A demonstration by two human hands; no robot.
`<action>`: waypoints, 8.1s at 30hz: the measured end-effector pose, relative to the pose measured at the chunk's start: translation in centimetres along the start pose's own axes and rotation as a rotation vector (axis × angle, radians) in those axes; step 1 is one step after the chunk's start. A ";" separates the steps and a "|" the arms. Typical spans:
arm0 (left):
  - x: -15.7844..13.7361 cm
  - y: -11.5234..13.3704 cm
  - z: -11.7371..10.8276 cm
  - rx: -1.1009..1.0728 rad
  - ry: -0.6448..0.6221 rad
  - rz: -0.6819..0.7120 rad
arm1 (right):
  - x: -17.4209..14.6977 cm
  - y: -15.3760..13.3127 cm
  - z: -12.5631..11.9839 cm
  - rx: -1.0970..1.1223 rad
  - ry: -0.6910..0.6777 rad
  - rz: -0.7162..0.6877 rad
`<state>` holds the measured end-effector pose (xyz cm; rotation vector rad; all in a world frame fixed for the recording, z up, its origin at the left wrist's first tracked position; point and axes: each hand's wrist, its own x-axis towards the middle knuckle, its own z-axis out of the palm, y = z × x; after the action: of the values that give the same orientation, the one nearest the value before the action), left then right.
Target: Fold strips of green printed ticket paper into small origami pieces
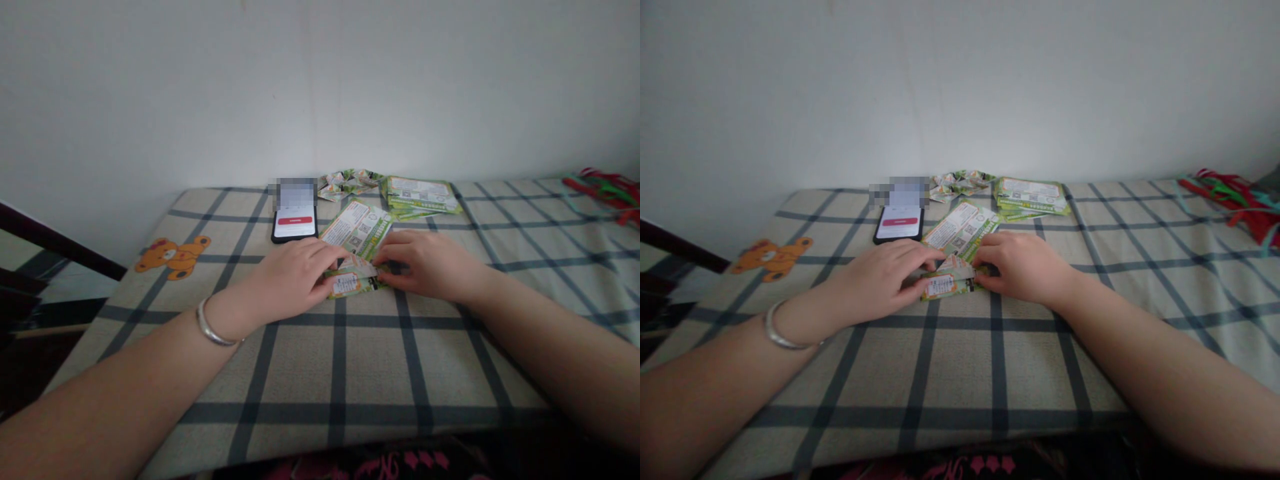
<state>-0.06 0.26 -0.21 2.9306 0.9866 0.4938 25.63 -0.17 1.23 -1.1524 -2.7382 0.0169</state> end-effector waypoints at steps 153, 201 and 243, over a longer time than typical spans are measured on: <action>0.0 -0.8 1.4 -0.204 0.098 0.193 | 0.6 -1.1 1.6 0.018 0.231 -0.393; 0.1 0.9 0.6 0.102 0.029 0.175 | 0.5 -1.6 0.8 -0.130 0.097 -0.184; 0.5 1.7 0.5 -0.016 -0.015 -0.057 | 1.0 -3.0 1.3 0.081 0.061 -0.086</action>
<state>1.45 -0.73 -0.38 2.8787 1.0557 0.4749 22.61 -1.49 0.33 -0.9971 -2.7037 0.0790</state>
